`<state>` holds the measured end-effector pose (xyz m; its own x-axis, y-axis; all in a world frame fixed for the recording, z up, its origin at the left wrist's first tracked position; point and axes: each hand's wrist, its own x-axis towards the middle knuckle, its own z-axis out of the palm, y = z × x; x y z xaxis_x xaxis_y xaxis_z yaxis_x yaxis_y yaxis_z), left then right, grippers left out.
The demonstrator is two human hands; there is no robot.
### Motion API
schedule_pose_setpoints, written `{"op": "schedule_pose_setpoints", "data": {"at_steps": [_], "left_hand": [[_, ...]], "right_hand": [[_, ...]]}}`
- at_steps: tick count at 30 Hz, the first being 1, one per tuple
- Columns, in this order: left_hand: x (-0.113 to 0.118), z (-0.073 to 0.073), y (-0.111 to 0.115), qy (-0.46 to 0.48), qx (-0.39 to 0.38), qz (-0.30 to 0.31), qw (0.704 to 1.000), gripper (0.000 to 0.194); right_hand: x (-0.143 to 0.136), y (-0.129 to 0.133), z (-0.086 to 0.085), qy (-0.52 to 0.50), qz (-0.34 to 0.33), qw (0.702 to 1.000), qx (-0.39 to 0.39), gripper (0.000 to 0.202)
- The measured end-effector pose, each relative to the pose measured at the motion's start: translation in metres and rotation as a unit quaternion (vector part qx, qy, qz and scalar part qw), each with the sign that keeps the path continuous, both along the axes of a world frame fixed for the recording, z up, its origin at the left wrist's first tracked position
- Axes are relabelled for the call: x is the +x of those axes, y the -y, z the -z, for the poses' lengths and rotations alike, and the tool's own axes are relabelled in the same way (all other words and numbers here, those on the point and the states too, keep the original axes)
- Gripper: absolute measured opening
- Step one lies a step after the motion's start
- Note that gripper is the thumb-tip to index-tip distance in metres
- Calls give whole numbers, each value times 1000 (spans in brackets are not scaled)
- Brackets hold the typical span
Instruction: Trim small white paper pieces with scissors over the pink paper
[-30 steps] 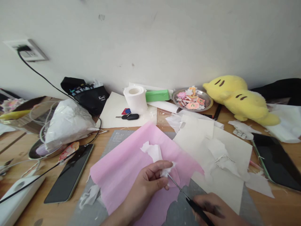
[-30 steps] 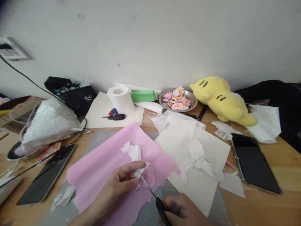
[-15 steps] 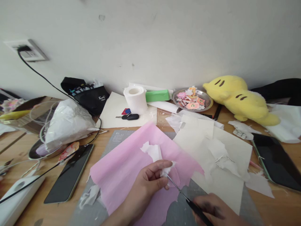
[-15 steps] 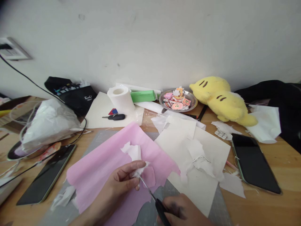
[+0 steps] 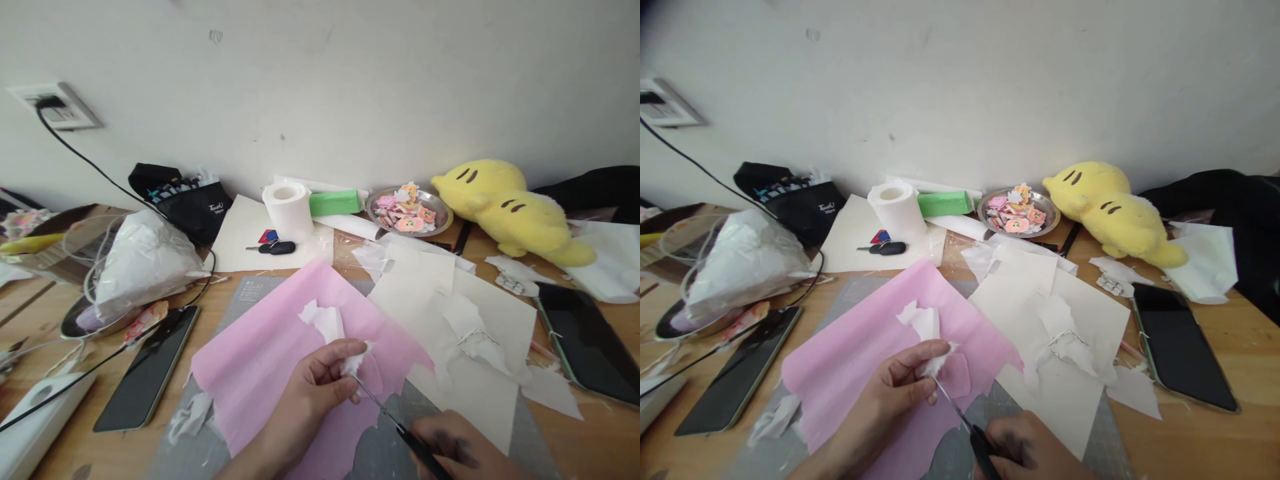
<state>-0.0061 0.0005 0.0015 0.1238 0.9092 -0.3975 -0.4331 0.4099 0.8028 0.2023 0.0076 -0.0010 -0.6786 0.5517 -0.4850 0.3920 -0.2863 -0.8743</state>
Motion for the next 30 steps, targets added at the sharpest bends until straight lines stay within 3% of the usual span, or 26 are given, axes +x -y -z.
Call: {"op": "schedule_pose_setpoints", "data": {"at_steps": [7,23,30], "left_hand": [[-2,0,0,7,3,2,1000,32],[0,-1,0,7,2,1,1000,32],[-1,2,1,10,-5,13,1000,34]], "right_hand": [[-2,-3,-11,33,-13,999,1,60],[0,-1,2,11,-24,1000,11,67],[-1,-1,-4,20,-8,1000,14,60]]}}
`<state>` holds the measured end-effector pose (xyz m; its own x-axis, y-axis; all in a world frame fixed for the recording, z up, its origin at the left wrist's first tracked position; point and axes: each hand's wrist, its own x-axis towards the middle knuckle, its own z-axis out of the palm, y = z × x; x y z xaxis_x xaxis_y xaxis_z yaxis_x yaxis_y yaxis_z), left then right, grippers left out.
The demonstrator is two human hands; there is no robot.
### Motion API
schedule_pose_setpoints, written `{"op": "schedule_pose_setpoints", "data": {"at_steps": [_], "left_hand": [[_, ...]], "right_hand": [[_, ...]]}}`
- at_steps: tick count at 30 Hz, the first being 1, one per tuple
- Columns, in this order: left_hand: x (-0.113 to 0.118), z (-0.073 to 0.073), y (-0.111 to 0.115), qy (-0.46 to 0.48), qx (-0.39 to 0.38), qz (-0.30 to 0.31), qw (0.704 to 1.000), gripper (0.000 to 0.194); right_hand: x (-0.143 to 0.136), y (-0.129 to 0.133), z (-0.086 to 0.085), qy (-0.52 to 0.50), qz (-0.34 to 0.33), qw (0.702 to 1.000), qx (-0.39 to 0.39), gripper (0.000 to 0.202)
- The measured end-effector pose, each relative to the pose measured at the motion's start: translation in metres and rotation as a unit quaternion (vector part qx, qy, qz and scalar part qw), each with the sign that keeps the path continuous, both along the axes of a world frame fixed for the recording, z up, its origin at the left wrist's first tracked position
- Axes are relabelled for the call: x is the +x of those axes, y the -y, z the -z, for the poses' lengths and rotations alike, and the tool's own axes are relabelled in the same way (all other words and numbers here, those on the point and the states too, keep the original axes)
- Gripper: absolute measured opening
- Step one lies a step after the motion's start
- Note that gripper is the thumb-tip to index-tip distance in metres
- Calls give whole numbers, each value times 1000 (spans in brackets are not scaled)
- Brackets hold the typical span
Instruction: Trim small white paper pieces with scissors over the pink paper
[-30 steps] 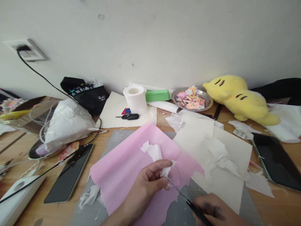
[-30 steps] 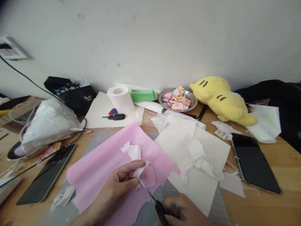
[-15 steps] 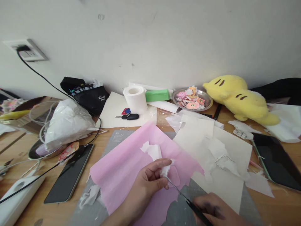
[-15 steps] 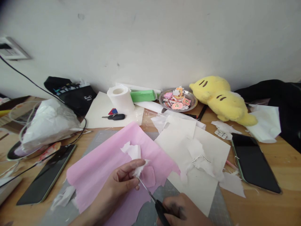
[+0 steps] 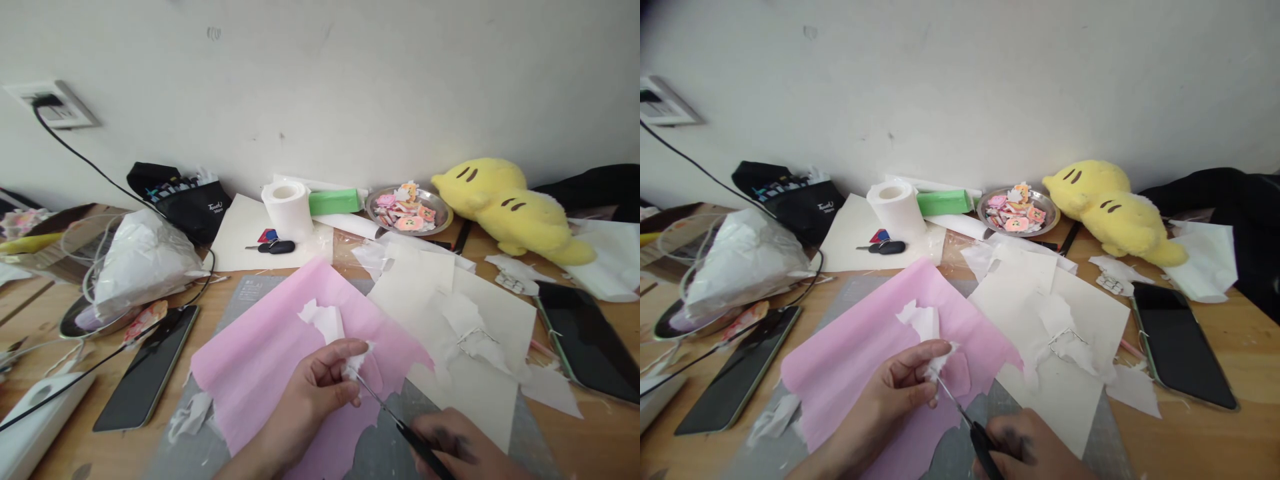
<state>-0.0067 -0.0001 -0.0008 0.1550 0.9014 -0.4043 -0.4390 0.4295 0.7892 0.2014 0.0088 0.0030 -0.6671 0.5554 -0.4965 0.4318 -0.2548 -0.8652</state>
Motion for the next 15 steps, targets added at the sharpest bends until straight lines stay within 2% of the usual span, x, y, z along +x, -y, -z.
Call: {"op": "schedule_pose_setpoints", "data": {"at_steps": [9,15], "left_hand": [[-1,2,-2,13,9,3,1000,35],[0,0,0,16,8,7,1000,34]], "right_hand": [[3,2,15,-22,-6,1000,3,65],[4,0,15,-32,-4,999,6,62]]}}
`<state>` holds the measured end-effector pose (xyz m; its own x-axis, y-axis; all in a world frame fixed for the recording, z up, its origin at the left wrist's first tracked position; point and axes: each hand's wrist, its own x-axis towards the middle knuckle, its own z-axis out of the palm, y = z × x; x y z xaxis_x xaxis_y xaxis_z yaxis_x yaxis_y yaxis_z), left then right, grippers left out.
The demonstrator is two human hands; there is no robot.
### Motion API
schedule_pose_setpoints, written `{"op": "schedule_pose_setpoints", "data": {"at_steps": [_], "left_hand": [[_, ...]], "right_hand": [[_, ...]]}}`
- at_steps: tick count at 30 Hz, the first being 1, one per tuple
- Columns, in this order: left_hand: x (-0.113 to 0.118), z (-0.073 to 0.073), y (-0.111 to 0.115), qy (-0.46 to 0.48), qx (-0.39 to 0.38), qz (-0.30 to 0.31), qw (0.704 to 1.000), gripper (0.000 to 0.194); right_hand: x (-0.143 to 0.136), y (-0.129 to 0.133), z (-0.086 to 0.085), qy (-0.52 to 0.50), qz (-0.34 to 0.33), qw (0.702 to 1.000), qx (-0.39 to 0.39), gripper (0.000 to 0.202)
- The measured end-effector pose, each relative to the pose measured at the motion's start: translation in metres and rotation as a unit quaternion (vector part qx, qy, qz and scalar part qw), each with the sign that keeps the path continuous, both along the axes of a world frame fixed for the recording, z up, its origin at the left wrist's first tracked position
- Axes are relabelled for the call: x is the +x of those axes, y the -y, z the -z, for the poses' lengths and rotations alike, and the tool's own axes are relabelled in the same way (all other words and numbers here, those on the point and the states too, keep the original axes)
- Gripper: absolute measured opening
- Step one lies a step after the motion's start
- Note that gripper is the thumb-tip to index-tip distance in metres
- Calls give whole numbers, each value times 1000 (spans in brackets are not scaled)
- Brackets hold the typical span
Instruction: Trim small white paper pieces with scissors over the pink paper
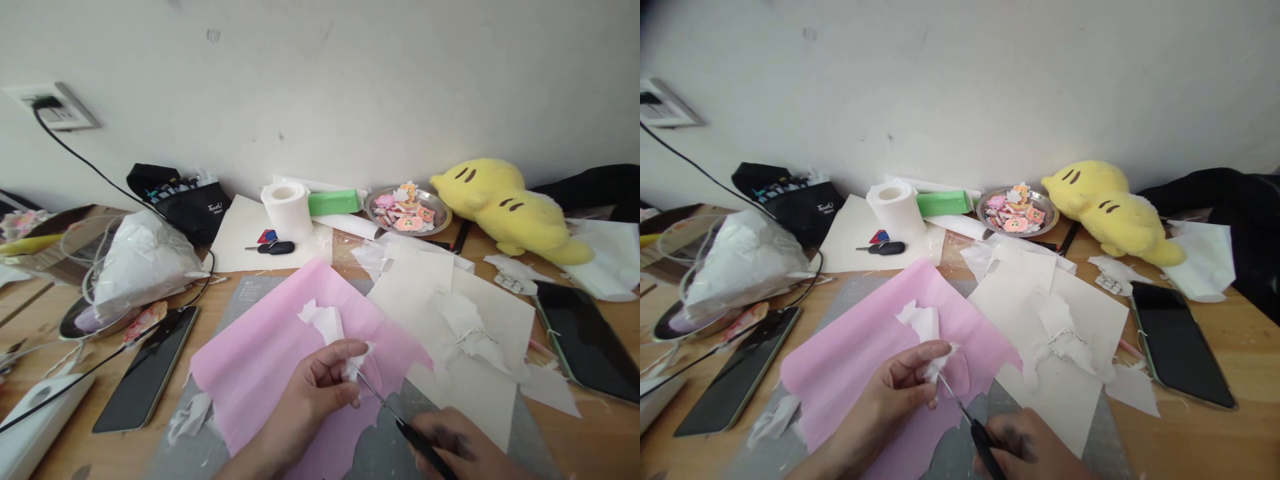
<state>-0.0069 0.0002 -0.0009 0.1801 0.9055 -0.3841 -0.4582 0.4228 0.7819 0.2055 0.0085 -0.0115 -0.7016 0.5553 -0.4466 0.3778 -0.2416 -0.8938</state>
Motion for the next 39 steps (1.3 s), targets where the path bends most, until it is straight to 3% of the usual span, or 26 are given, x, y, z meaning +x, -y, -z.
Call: {"op": "schedule_pose_setpoints", "data": {"at_steps": [8,16,39], "left_hand": [[0,2,0,9,10,7,1000,35],[0,6,1,12,9,5,1000,36],[-1,3,-1,-7,12,3,1000,35]], "right_hand": [[0,1,-2,9,3,1000,-11,67],[2,4,11,-3,15,1000,-12,62],[8,7,21,-25,36,998,-37,55]]}}
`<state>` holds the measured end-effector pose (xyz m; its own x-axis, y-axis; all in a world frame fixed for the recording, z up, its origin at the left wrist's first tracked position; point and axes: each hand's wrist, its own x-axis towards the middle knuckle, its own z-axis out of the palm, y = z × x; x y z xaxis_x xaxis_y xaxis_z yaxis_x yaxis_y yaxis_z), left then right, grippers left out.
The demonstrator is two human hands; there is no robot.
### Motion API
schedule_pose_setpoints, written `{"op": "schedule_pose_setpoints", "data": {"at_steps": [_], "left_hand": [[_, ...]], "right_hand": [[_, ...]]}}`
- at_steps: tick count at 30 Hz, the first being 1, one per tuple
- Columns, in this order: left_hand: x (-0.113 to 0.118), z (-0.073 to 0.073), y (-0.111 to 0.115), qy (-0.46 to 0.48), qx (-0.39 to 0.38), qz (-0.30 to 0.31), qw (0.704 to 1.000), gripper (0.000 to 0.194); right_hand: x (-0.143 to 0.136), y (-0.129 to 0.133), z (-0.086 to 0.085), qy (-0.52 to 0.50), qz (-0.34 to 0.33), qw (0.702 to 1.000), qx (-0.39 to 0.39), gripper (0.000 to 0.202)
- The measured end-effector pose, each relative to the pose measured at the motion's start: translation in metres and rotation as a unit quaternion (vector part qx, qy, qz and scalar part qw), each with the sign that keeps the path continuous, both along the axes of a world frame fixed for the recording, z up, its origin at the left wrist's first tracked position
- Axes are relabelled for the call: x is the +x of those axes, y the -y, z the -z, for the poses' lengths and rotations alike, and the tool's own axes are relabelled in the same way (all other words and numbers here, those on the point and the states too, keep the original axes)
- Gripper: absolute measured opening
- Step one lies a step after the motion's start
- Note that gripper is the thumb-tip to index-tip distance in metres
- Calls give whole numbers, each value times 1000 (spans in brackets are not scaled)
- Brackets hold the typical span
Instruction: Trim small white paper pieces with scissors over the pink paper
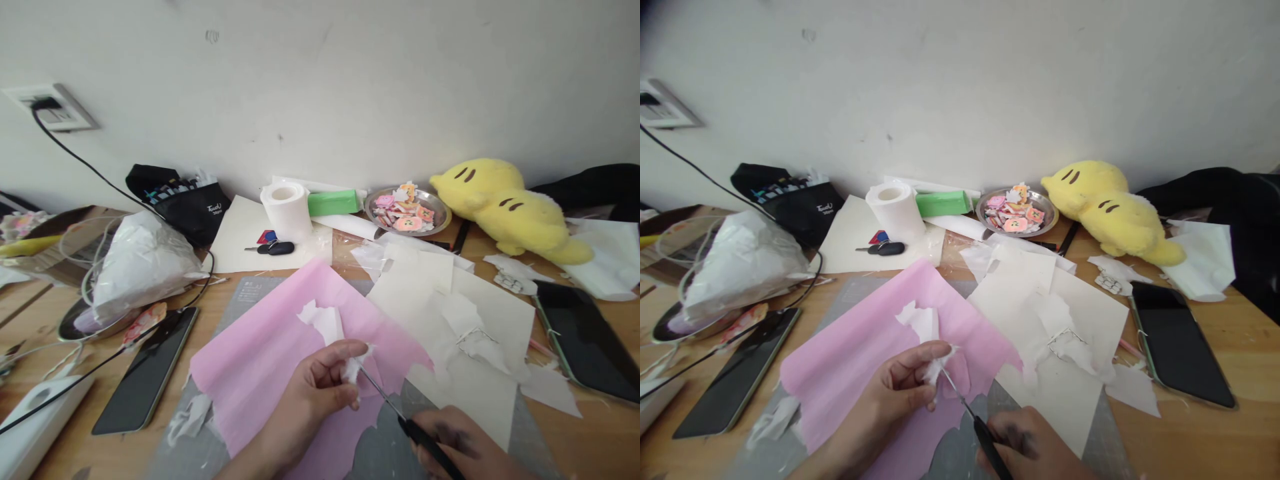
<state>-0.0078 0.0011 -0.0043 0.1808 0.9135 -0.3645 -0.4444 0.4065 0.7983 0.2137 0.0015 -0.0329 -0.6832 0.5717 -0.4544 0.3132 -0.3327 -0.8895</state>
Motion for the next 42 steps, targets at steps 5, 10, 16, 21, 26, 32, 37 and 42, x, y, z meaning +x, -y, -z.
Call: {"op": "schedule_pose_setpoints", "data": {"at_steps": [5,10,16,21,26,32,37,42], "left_hand": [[0,0,0,-3,-9,3,1000,36],[1,-4,1,-12,-11,2,1000,36],[-1,-1,1,-7,-19,-2,1000,39],[-1,1,1,-3,-21,3,1000,43],[-1,0,0,5,-22,5,1000,43],[-1,1,-1,12,-19,1,1000,42],[-1,2,0,15,-20,5,1000,43],[-1,2,2,10,-25,1,1000,43]], "right_hand": [[-1,-1,-3,-18,10,1000,-4,58],[-2,-1,-4,-13,8,1000,-4,57],[-2,0,-4,-15,19,999,-31,57],[-3,-2,-6,5,2,1000,-16,59],[-2,1,-1,-13,41,998,-55,60],[0,1,5,-9,26,998,-55,58],[-1,1,4,-28,34,997,-56,60],[-2,1,-2,-32,34,997,-54,62]]}}
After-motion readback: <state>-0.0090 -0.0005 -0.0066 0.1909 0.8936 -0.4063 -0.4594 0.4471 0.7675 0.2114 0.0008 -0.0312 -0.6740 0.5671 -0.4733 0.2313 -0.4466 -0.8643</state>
